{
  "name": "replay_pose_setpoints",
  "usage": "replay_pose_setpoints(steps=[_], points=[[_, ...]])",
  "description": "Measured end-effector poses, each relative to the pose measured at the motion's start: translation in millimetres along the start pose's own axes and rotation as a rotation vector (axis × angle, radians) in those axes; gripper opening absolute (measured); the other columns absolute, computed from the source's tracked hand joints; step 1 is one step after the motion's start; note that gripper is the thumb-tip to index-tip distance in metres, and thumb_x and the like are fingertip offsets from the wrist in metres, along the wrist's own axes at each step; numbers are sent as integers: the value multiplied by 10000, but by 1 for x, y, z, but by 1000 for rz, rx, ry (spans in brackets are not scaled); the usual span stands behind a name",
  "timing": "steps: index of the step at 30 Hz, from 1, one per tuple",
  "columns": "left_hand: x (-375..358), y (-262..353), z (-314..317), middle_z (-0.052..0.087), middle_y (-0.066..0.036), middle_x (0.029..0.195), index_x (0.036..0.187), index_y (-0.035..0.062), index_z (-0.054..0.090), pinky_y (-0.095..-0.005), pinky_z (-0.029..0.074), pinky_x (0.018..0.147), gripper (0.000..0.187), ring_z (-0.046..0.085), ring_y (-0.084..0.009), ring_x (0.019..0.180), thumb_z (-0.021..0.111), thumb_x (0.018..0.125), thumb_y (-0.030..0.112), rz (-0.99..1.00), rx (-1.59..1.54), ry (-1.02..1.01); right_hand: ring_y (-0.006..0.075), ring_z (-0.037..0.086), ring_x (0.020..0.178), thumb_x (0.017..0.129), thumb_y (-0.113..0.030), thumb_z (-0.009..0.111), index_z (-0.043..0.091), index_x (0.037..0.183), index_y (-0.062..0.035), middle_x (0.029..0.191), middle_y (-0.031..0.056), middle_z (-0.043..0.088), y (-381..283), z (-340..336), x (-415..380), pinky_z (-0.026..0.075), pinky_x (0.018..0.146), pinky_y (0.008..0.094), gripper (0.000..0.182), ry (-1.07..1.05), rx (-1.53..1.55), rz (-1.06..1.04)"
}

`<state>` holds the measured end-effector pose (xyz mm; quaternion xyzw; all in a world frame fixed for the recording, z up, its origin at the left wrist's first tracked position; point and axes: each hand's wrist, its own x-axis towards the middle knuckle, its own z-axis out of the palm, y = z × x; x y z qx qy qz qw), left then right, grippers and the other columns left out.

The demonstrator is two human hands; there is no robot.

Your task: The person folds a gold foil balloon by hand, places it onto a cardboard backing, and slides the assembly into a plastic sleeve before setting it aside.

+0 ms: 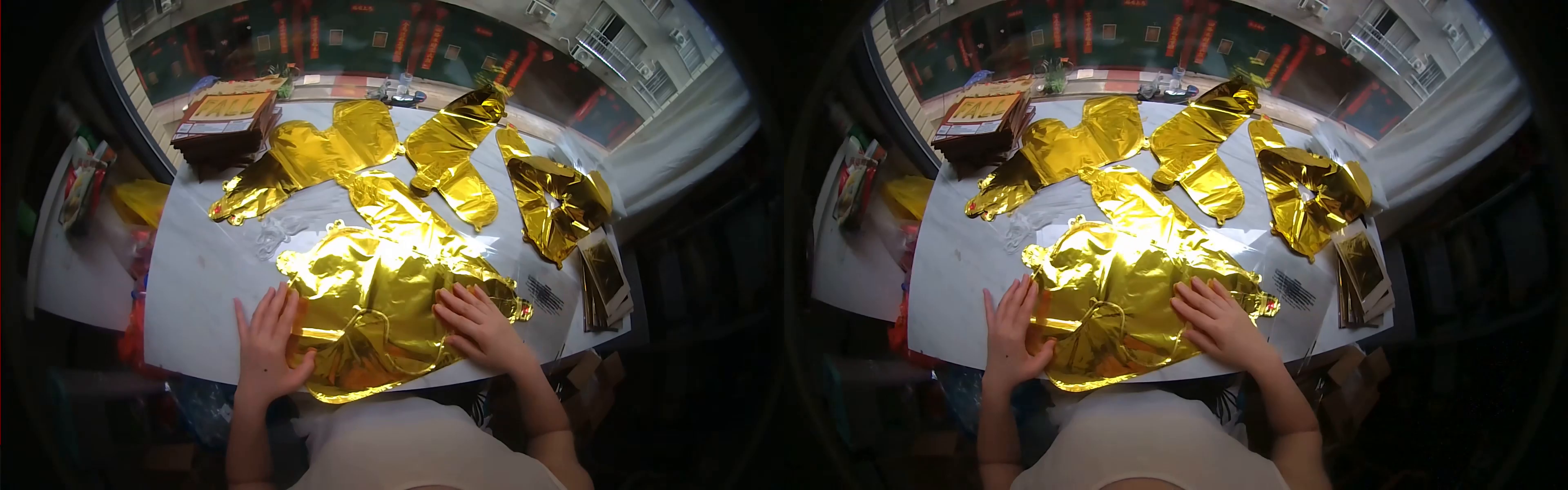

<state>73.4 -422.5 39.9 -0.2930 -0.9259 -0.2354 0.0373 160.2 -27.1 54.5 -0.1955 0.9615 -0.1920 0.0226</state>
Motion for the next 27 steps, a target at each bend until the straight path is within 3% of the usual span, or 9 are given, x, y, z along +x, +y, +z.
replay_pose_setpoints(steps=[6,16,23,27], points=[[1,-4,2,364,-176,1672,1632,26,315,-699,24,1266,1064,306,-381,1567,779,727,338,-19,20,-34,375,390,1537,967,-243,705,548,1528,-119,1643,123,459,-4,1,-10,292,1253,545,596,20,27,-7],[1,-2,2,347,-179,1679,1638,24,300,-699,9,1265,1073,275,-383,1582,779,732,339,-29,16,-39,376,399,1532,961,-227,697,566,1508,-90,1633,129,469,-5,1,-11,296,1252,544,579,62,42,21],[-13,-8,-17,415,-195,1639,1570,68,438,-728,34,1252,982,348,-444,1537,806,685,282,69,-24,-38,397,439,1501,946,-264,740,595,1474,-91,1599,141,508,-15,1,-14,338,1229,548,574,138,-3,5],[-29,-11,-34,490,-165,1586,1473,139,588,-750,77,1237,842,437,-400,1489,847,692,317,116,-80,-122,331,571,1342,855,-418,826,676,1362,-115,1466,107,615,-46,20,-18,414,1171,530,610,216,-28,-105]])
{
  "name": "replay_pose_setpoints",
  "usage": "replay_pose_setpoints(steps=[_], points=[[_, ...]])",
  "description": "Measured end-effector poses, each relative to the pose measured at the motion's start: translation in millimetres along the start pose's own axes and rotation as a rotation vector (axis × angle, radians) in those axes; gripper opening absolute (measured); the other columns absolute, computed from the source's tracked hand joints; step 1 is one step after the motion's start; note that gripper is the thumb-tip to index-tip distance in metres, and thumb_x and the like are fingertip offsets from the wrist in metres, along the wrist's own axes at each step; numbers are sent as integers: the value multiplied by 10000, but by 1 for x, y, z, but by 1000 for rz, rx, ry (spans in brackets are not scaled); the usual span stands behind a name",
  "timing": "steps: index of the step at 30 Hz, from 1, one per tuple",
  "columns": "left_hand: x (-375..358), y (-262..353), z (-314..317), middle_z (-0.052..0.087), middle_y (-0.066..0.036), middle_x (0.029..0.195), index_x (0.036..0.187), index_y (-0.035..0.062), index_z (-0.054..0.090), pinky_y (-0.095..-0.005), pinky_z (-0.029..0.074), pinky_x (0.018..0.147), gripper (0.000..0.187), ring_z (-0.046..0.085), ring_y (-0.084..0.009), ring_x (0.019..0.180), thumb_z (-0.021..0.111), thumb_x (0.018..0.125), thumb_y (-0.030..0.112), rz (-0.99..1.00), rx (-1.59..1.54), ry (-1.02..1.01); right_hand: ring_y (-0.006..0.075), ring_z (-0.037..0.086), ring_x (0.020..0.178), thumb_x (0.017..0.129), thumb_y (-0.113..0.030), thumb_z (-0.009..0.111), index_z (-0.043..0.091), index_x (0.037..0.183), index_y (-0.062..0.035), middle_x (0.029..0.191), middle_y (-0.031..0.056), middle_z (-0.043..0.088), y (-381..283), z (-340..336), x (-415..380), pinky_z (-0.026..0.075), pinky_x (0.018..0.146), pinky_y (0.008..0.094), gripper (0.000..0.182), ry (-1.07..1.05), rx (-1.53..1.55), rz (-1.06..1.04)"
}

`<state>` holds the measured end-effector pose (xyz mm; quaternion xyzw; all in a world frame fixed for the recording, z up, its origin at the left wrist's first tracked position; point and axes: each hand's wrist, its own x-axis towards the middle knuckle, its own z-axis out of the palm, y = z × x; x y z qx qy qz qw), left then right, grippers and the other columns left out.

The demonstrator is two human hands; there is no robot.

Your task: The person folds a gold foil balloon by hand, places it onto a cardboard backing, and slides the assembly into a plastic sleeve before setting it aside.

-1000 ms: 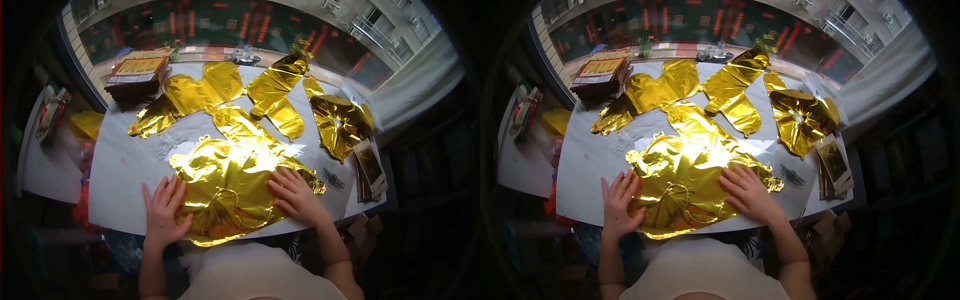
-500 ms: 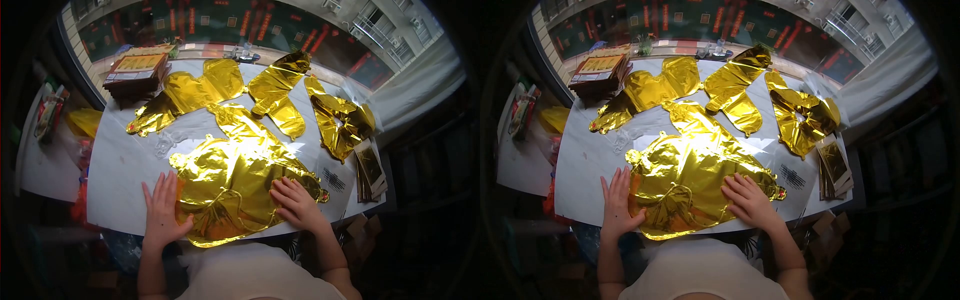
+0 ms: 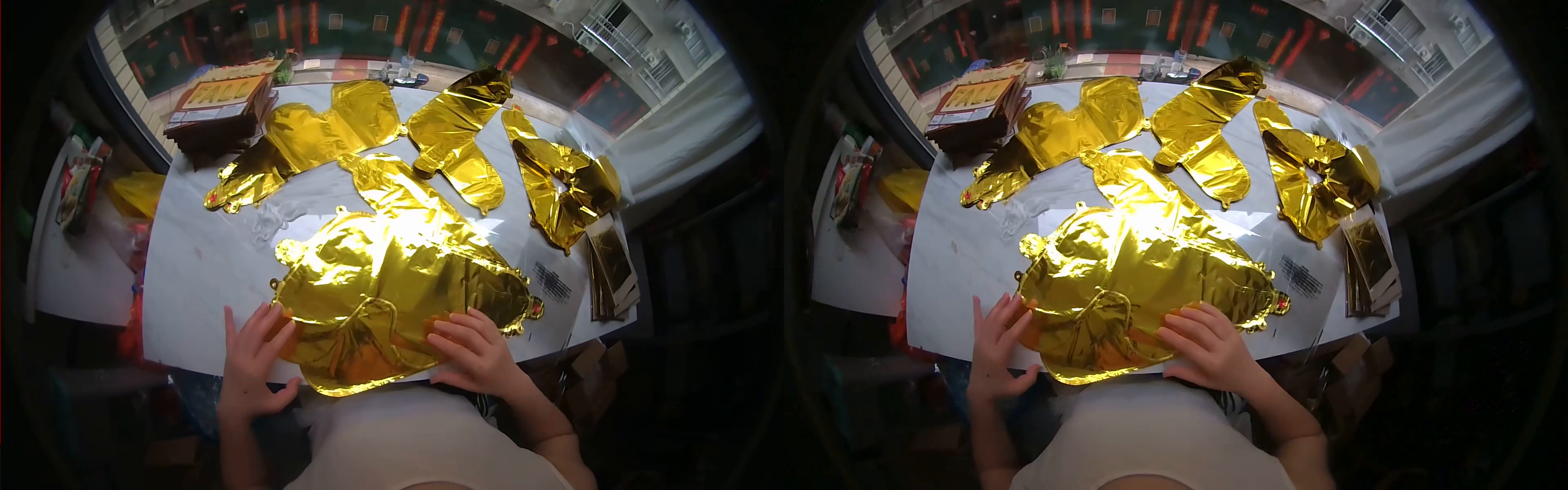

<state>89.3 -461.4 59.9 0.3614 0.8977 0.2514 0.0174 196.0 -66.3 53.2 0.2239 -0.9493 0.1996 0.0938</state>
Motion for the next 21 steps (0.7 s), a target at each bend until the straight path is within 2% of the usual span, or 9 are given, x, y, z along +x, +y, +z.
replay_pose_setpoints(steps=[3,6,10,16,21], points=[[-11,2,5,527,-136,1559,1444,171,620,-751,84,1239,830,464,-382,1474,879,670,321,35,15,21,259,605,1196,820,-379,864,720,1287,-169,1316,36,661,-24,29,-5,469,1097,486,531,96,-14,-75],[-14,6,11,543,-112,1548,1426,193,637,-751,88,1240,813,487,-366,1457,899,666,311,93,-6,-2,255,605,1201,818,-351,869,727,1255,-167,1328,36,658,-33,47,-2,469,1101,486,495,120,-35,-85],[-12,7,20,550,-107,1541,1408,195,654,-755,90,1238,781,523,-334,1429,903,674,290,76,14,-39,256,620,1199,821,-296,870,728,1228,-153,1317,48,661,-44,54,6,478,1092,489,454,187,1,-64],[-16,6,30,586,-108,1503,1371,202,687,-766,88,1234,726,612,-282,1342,887,679,290,89,62,25,265,641,1185,821,-238,869,738,1167,-128,1285,59,682,-46,58,4,488,1084,492,386,213,75,-67],[-23,0,40,631,-80,1436,1251,264,750,-808,119,1212,548,627,-281,1315,859,715,289,173,192,125,260,641,1190,827,-187,857,738,1138,-123,1287,57,685,-47,60,5,499,1075,486,340,264,94,-70]])
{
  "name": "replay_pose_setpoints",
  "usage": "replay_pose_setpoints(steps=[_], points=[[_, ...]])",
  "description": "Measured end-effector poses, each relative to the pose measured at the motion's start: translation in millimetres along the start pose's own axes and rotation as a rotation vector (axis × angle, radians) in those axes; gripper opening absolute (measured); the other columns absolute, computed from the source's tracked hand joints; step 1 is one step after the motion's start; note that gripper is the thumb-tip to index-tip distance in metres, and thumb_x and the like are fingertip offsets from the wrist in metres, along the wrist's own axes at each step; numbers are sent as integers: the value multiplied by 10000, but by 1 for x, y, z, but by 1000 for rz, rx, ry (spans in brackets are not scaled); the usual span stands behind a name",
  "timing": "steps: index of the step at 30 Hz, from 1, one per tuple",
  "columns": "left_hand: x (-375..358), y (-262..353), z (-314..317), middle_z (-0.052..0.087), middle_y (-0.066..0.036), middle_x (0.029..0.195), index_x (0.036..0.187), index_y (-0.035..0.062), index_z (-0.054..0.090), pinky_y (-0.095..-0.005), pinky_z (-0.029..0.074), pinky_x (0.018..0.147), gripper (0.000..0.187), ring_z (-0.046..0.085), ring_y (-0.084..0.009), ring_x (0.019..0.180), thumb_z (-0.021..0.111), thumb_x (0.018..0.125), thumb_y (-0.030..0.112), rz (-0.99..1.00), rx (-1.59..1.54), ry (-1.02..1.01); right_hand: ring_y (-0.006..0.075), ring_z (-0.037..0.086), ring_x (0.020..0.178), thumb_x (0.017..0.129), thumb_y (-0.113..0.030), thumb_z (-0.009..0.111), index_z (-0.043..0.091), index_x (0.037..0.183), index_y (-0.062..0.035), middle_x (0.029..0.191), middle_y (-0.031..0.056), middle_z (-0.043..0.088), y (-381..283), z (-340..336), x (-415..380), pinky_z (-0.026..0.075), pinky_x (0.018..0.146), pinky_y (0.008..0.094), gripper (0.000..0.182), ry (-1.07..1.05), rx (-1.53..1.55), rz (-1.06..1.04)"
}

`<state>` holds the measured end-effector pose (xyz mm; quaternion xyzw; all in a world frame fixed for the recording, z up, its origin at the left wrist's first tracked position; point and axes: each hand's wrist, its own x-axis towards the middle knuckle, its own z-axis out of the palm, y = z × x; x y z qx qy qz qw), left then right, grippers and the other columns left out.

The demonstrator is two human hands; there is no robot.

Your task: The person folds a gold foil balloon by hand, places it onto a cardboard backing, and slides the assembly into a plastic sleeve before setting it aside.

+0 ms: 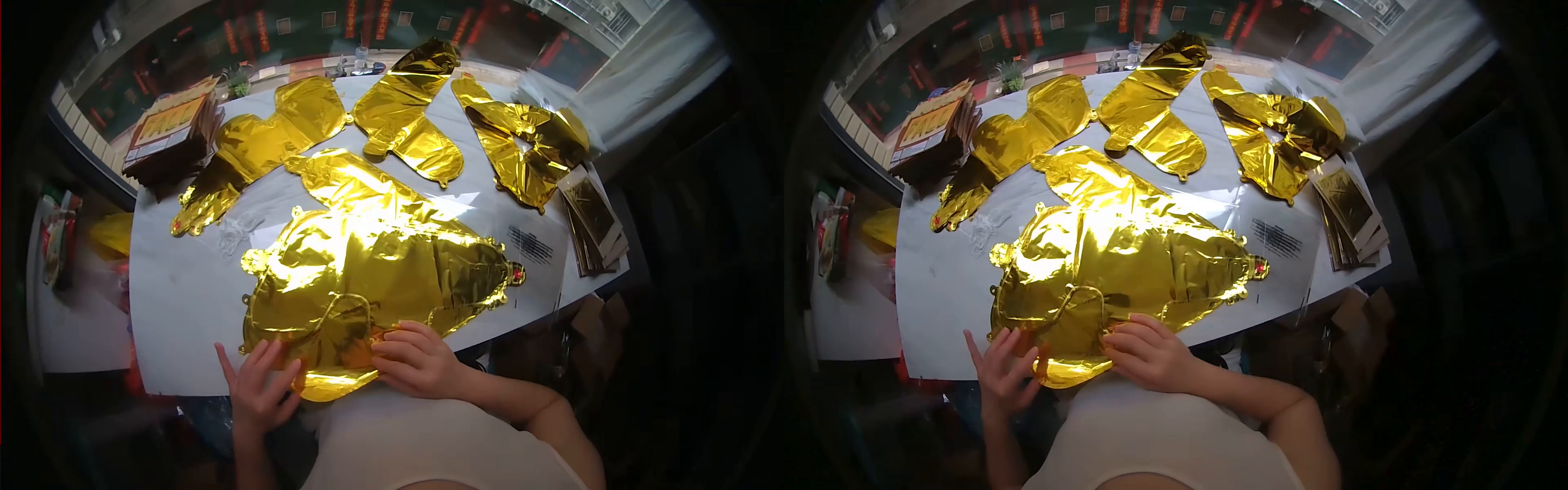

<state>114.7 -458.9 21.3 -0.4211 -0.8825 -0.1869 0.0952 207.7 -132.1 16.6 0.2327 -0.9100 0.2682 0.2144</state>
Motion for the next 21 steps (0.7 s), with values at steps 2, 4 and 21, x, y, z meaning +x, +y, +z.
replay_pose_setpoints(steps=[2,4,21], points=[[-3,0,6,645,-59,1412,1215,280,761,-812,128,1210,488,630,-275,1307,863,737,279,46,23,40,259,644,1186,831,-173,851,739,1127,-123,1285,56,687,0,2,-1,504,1071,482,321,14,19,4],[-3,4,10,675,3,1347,1147,298,773,-816,157,1205,369,633,-240,1296,868,792,263,110,63,95,261,657,1167,840,-156,843,741,1100,-118,1262,55,701,2,6,-4,517,1059,476,282,32,7,-50],[-3,28,-4,682,19,1377,1188,250,754,-797,131,1221,448,608,-259,1339,862,754,222,61,41,32,311,584,1353,823,-338,839,677,1370,-132,1468,99,620,10,-22,-21,416,1179,528,607,-150,-157,53]])
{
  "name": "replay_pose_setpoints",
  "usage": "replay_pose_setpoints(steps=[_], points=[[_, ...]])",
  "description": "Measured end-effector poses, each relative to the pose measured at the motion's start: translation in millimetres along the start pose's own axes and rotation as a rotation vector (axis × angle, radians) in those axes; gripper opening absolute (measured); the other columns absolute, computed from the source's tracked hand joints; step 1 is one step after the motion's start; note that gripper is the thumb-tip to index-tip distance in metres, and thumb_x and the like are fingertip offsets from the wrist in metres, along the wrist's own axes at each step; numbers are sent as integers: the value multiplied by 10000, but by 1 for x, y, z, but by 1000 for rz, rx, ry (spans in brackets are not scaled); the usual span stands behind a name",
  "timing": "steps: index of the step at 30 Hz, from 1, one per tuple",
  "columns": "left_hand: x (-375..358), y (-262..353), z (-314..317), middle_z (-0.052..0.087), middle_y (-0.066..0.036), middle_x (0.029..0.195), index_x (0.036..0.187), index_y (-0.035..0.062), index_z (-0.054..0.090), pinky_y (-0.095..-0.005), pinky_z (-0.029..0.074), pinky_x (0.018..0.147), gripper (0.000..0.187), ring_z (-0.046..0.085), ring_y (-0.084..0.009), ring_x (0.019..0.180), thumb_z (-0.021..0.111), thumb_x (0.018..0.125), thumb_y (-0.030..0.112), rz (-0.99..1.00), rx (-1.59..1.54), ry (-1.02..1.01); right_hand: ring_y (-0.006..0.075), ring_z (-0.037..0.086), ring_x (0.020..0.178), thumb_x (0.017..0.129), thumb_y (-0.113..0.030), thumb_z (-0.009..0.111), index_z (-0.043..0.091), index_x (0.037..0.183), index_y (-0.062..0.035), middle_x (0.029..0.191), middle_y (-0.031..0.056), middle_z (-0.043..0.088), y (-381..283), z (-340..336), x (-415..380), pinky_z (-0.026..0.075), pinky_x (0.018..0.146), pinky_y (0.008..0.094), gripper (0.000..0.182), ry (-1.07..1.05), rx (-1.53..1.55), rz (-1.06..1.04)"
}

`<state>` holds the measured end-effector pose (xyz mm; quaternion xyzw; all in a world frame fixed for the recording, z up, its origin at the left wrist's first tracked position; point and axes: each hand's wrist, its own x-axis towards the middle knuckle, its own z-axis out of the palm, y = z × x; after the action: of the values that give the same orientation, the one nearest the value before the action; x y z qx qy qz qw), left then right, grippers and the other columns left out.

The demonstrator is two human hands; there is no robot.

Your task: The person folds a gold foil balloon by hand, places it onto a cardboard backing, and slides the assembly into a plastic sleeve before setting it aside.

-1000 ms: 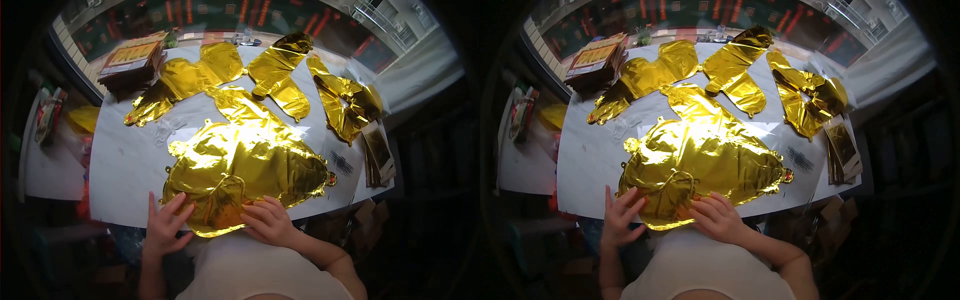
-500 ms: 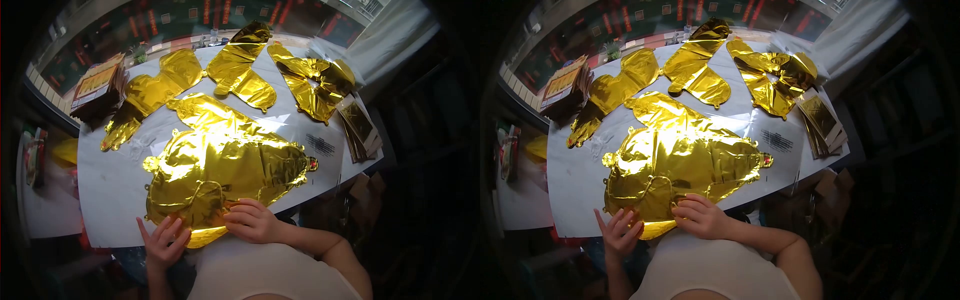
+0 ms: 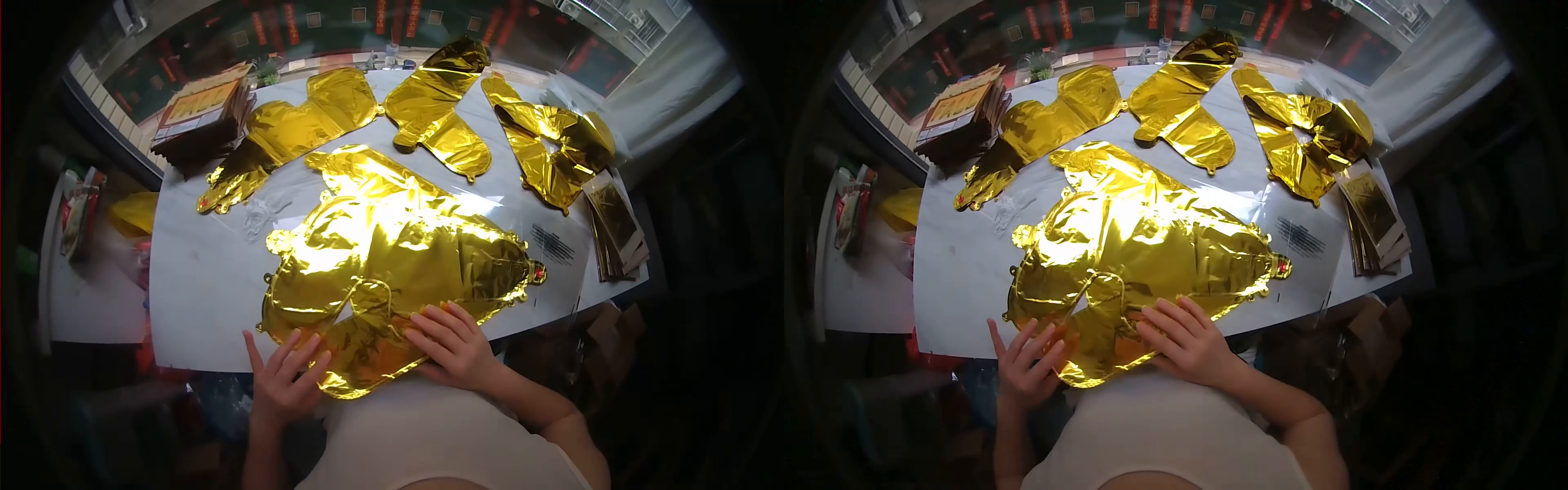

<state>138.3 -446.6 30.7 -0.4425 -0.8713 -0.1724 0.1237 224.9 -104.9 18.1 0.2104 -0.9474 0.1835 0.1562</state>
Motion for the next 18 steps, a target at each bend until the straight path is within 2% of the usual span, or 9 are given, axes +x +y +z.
replay_pose_setpoints(steps=[2,3,6,8,9,10,13,16,18], points=[[4,-6,-2,576,-60,1528,1369,186,667,-809,97,1215,712,502,-322,1460,867,686,225,-139,-29,-79,312,583,1352,816,-306,834,687,1363,-146,1467,98,619,-3,2,-1,411,1181,530,588,21,8,4],[9,-7,-7,505,-118,1593,1502,114,548,-802,97,1216,937,435,-361,1507,899,648,269,-182,-13,-114,308,583,1351,823,-290,828,698,1351,-161,1463,96,622,-5,1,0,410,1181,530,558,52,33,4],[11,-16,-10,481,-144,1607,1537,53,496,-776,119,1224,1018,418,-380,1513,920,642,292,-292,-10,-166,291,584,1350,827,-275,827,717,1325,-194,1458,82,630,-7,8,-1,405,1184,527,516,101,38,-16],[5,-22,-11,453,-162,1626,1549,36,474,-750,128,1234,1050,403,-391,1521,927,640,302,-263,-26,-198,278,584,1349,824,-276,832,725,1311,-211,1457,71,634,-7,9,0,401,1186,523,503,119,16,-35],[2,-23,-11,425,-180,1644,1561,19,452,-725,136,1245,1082,388,-401,1529,934,638,312,-237,-44,-232,256,585,1355,870,-254,787,715,1318,-216,1460,64,633,-7,8,1,402,1192,501,455,109,16,-63],[-2,-24,-10,425,-180,1644,1561,19,452,-725,136,1245,1082,388,-401,1529,934,638,312,-238,-42,-233,233,586,1362,916,-233,743,705,1324,-222,1464,57,633,-7,8,1,403,1197,479,410,98,17,-91],[-7,-24,-9,387,-216,1661,1577,10,421,-688,126,1261,1094,379,-417,1531,933,656,305,-262,-159,-107,225,579,1366,943,-183,678,711,1308,-221,1475,46,628,-5,8,-2,402,1201,476,369,59,-66,-160],[-2,-23,-10,380,-248,1656,1586,9,405,-665,127,1269,1105,383,-421,1527,933,661,305,-313,-107,-63,199,588,1331,928,-171,698,741,1263,-265,1424,6,668,-6,9,-2,386,1216,465,351,79,-44,-119],[-3,-23,-12,411,-227,1644,1584,10,406,-685,138,1262,1087,394,-422,1520,928,665,264,-307,-92,-129,201,591,1328,923,-171,702,743,1255,-264,1421,6,670,-6,9,-1,387,1216,463,347,78,-43,-121]])
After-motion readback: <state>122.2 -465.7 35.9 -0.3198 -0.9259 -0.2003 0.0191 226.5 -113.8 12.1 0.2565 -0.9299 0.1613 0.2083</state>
